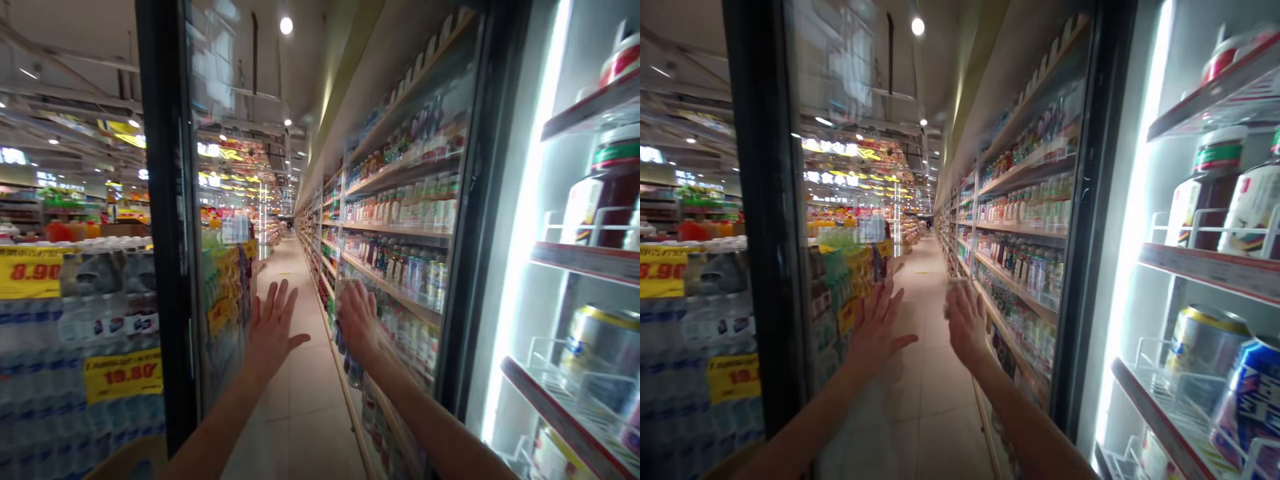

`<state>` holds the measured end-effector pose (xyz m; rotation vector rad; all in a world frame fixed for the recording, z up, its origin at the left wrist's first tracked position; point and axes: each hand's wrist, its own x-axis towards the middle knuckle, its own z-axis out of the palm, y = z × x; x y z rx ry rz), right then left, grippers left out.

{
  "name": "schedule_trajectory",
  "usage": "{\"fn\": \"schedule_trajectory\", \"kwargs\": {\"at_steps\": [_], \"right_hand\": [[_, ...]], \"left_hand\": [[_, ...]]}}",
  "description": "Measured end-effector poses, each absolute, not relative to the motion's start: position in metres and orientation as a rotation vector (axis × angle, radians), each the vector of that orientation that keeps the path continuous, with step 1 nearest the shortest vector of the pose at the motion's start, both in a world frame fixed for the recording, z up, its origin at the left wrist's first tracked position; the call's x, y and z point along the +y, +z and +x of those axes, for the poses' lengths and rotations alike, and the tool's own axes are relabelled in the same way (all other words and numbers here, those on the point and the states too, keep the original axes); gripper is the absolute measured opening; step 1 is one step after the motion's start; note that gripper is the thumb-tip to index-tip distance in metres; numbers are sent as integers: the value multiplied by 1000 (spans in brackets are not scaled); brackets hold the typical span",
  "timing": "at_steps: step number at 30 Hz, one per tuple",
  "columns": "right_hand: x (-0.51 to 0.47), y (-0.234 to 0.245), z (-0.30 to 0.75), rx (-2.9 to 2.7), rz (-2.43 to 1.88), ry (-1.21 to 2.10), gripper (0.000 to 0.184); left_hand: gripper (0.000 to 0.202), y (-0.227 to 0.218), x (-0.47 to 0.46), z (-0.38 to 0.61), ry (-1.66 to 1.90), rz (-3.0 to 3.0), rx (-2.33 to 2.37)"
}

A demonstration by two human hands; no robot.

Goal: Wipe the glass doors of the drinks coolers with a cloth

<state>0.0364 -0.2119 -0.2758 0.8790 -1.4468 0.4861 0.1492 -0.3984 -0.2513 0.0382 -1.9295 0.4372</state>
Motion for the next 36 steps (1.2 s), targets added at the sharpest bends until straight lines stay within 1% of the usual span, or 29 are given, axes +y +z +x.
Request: {"fn": "schedule_trajectory", "kwargs": {"at_steps": [2, 4, 5, 8, 10, 12, 15, 17, 21, 23, 25, 27, 29, 31, 33, 34, 36], "right_hand": [[-215, -291, 41, -1389, 1143, 313, 44], [-215, -295, 42, -1365, 1264, 216, 43], [-215, -291, 42, -1393, 1232, 232, 43], [-214, -265, 39, -1488, 920, 451, 46], [-216, -257, 40, -1521, 836, 518, 48], [-219, -263, 43, -1497, 962, 446, 48], [-221, -272, 45, -1392, 1220, 240, 44], [-221, -260, 42, -1369, 1175, 241, 42], [-228, -233, 39, -1417, 855, 456, 45], [-231, -239, 43, -1431, 952, 393, 46], [-232, -252, 47, -1382, 1149, 253, 42], [-231, -255, 48, -1319, 1271, 157, 38], [-231, -241, 47, -1317, 1245, 169, 39], [-234, -221, 45, -1385, 1072, 293, 43], [-241, -214, 47, -1448, 919, 402, 46], [-245, -217, 50, -1450, 923, 401, 46], [-250, -231, 54, -1390, 1103, 277, 45]], "left_hand": [[87, -251, -399, 149, 449, 30, -1926], [86, -251, -399, 149, 459, 21, -1926], [86, -251, -399, 149, 463, 19, -1927], [89, -251, -398, 150, 487, 29, -1915], [88, -251, -398, 150, 508, 53, -1915], [86, -251, -398, 151, 521, 61, -1916], [86, -252, -399, 150, 518, 30, -1909], [88, -252, -400, 148, 509, 17, -1890], [92, -253, -400, 147, 497, 45, -1903], [93, -251, -401, 150, 488, 43, -1934], [95, -249, -406, 154, 496, 1, -1968], [95, -246, -411, 159, 513, -55, -1999], [93, -244, -415, 163, 512, -79, -2006], [90, -243, -416, 165, 494, -65, -2017], [87, -244, -416, 165, 488, -35, -2026], [85, -246, -416, 165, 487, -18, -2017], [82, -250, -416, 164, 488, 14, -1983]]}}
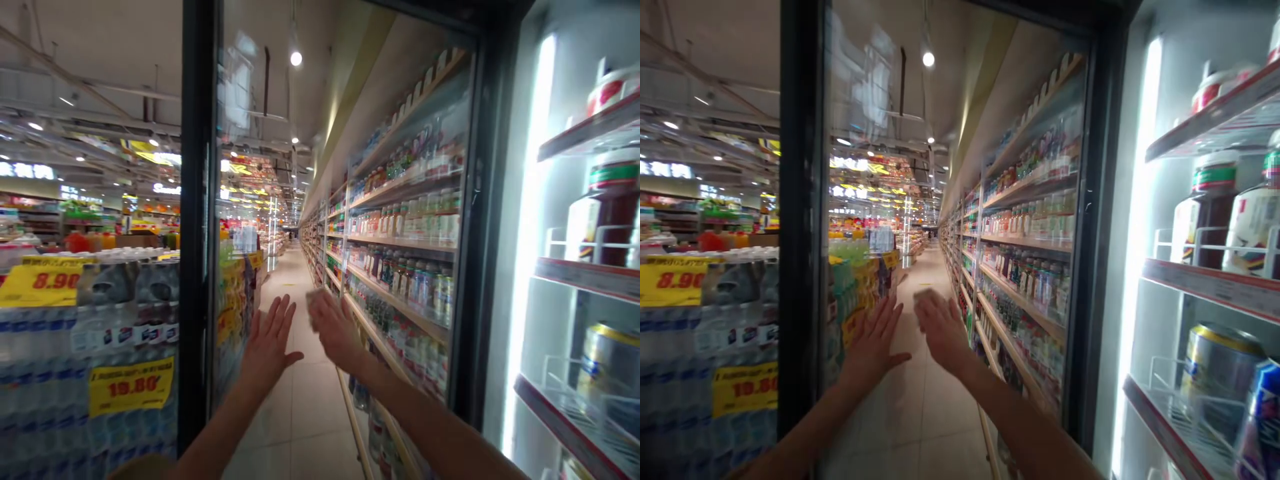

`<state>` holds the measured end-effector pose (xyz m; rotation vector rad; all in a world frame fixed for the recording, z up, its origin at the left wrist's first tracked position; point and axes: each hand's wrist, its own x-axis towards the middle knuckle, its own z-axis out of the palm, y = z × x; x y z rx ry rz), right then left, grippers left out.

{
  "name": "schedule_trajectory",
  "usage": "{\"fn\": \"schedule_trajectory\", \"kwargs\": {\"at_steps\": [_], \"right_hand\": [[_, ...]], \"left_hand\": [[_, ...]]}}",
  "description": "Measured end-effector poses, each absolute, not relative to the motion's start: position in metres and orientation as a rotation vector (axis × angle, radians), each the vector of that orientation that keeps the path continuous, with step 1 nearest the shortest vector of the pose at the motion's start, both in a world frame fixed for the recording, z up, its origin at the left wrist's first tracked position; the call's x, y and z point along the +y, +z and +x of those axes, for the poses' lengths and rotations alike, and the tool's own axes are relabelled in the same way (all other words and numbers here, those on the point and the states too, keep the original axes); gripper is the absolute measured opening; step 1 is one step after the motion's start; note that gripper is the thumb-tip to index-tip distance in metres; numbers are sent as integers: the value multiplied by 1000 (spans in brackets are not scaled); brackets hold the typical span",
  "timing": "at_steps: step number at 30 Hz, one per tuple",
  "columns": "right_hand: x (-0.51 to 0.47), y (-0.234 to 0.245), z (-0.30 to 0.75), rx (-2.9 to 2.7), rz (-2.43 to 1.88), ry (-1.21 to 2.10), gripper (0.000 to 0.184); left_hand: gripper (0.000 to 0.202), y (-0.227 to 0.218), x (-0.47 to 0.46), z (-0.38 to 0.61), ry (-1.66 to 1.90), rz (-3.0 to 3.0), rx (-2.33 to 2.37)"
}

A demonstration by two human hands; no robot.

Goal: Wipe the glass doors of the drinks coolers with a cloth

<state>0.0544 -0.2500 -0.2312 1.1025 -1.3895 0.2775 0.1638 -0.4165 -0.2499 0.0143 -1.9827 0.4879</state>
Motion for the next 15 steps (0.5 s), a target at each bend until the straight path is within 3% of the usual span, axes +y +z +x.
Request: {"fn": "schedule_trajectory", "kwargs": {"at_steps": [3, 9, 15], "right_hand": [[-249, -242, 54, -1272, 1270, 152, 39], [-242, -211, 43, -1420, 936, 411, 45], [-239, -237, 44, -1255, 1300, 164, 43]], "left_hand": [[82, -256, -418, 163, 498, 21, -1927], [82, -256, -417, 164, 495, 52, -1940], [81, -259, -420, 162, 529, 16, -1903]]}}
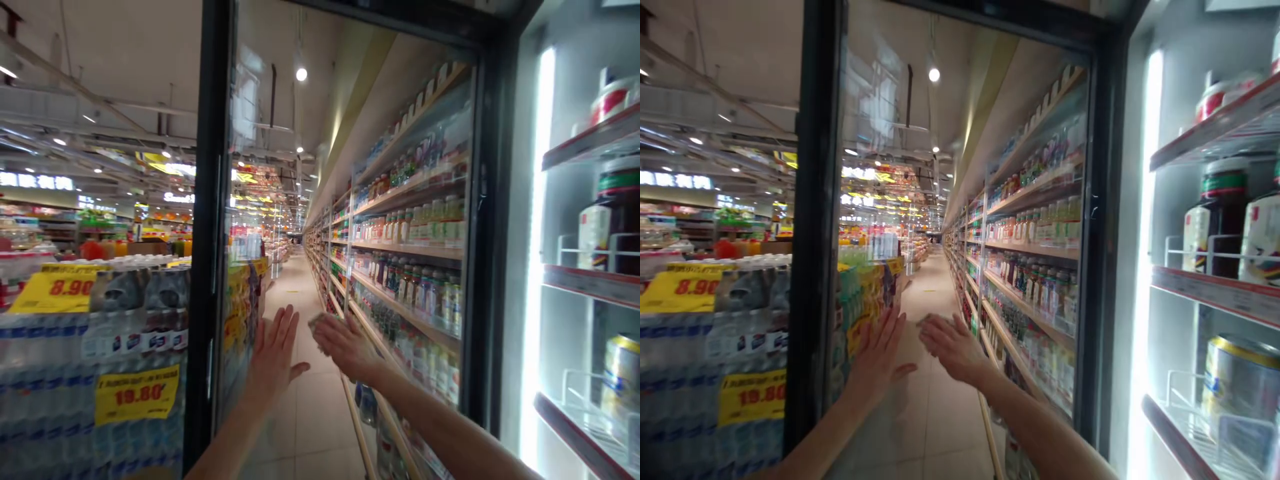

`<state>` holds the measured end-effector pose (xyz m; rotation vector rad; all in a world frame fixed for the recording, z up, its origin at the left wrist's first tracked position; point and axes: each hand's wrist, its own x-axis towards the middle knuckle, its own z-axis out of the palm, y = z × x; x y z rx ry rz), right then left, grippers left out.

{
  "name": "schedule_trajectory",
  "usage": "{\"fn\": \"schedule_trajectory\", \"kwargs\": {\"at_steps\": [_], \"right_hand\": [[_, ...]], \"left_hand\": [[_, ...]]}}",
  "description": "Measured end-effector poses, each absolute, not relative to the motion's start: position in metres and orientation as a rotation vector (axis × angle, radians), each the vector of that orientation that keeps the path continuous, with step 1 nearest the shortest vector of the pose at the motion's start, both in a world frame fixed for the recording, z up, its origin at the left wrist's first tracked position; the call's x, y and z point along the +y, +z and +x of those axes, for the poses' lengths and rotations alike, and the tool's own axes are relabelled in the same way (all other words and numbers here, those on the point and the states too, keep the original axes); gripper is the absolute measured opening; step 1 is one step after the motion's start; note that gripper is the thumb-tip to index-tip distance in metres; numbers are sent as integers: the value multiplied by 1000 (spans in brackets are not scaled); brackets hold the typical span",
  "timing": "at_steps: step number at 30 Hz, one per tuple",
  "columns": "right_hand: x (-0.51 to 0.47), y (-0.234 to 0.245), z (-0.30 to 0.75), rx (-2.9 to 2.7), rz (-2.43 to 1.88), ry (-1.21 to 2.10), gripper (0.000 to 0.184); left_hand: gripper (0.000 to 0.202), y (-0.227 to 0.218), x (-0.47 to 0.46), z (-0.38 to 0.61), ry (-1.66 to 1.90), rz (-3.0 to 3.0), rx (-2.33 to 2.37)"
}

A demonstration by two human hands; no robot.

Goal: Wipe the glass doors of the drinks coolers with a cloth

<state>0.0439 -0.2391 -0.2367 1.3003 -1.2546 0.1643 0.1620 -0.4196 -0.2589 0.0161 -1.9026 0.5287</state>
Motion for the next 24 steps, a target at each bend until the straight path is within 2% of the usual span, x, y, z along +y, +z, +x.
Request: {"fn": "schedule_trajectory", "kwargs": {"at_steps": [8, 10, 15, 20, 24], "right_hand": [[-177, -141, -12, -1337, 502, 710, 53], [-174, -140, -9, -1329, 509, 711, 52], [-182, -146, 5, -1392, 917, 345, 46], [-175, -128, -7, -1433, 757, 476, 52], [-130, -111, -33, -1469, 691, 564, 50]], "left_hand": [[78, -258, -421, 158, 547, 32, -1877], [77, -260, -422, 159, 558, 8, -1837], [74, -253, -414, 164, 516, -43, -1781], [89, -180, -387, 161, 426, -27, -1808], [96, -124, -382, 153, 420, 119, -1884]]}}
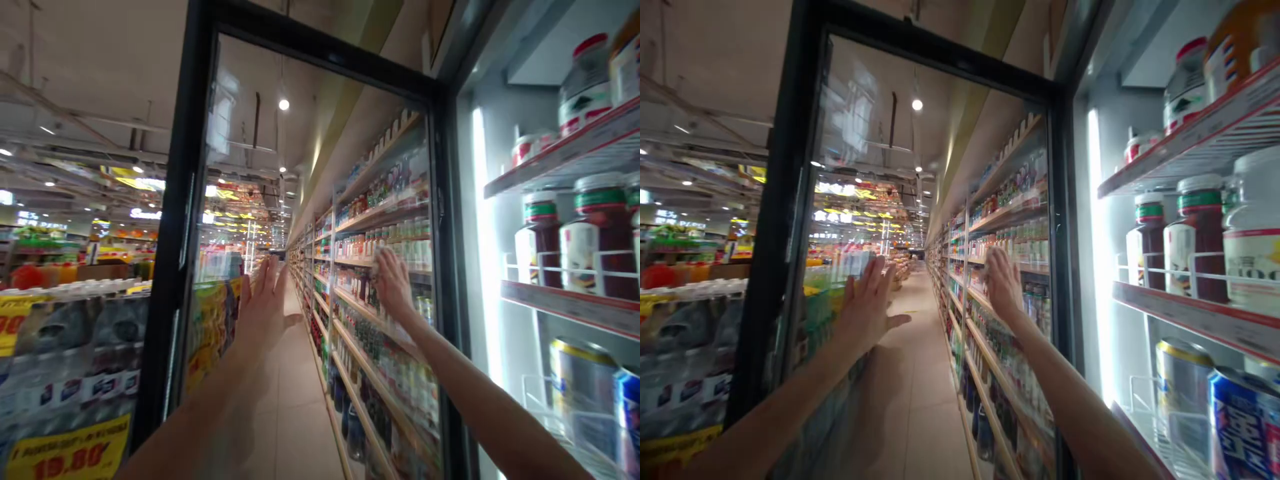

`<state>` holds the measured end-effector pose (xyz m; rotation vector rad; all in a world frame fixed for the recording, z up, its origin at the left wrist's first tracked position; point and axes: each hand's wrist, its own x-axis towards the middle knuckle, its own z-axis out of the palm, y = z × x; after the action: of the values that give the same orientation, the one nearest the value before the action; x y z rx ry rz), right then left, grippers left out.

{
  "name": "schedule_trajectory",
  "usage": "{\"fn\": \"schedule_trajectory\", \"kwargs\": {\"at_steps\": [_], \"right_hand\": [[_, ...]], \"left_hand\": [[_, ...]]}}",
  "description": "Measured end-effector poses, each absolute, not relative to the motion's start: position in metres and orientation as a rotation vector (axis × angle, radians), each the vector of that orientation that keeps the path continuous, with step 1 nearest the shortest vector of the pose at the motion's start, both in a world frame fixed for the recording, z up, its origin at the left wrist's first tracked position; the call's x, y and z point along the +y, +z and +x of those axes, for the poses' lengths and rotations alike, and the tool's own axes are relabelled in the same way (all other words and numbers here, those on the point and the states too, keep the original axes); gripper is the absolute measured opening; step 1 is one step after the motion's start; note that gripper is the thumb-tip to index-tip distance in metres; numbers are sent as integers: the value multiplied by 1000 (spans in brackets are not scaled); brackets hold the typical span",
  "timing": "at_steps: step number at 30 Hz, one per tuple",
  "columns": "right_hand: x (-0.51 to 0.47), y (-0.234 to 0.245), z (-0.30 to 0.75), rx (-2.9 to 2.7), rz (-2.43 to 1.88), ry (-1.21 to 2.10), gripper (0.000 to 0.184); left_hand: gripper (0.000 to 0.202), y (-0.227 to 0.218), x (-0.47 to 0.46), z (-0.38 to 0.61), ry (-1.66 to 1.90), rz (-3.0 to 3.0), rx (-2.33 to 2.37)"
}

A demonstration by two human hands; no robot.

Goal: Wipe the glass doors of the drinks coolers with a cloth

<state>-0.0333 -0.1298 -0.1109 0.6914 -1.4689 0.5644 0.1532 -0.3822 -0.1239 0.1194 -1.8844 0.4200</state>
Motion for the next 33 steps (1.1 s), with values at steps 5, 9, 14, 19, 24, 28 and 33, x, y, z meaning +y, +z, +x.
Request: {"fn": "schedule_trajectory", "kwargs": {"at_steps": [5, 9, 14, 19, 24, 28, 33], "right_hand": [[-83, -67, -65, -1350, 375, 849, 51], [-122, -50, -49, -1313, 509, 756, 50], [-116, -46, -41, -1352, 836, 506, 47], [-85, -13, -50, -1272, 590, 699, 51], [-152, -24, -23, -1335, 935, 413, 44], [-155, -21, -24, -1322, 801, 548, 49], [-166, -13, -17, -1289, 570, 765, 51]], "left_hand": [[97, -119, -387, 155, 455, 138, -1878], [96, -122, -386, 155, 475, 119, -1855], [98, -122, -391, 149, 511, 106, -1812], [97, -124, -394, 145, 502, 96, -1795], [94, -123, -397, 145, 473, 61, -1795], [94, -121, -395, 145, 492, 83, -1812], [99, -121, -391, 147, 519, 134, -1849]]}}
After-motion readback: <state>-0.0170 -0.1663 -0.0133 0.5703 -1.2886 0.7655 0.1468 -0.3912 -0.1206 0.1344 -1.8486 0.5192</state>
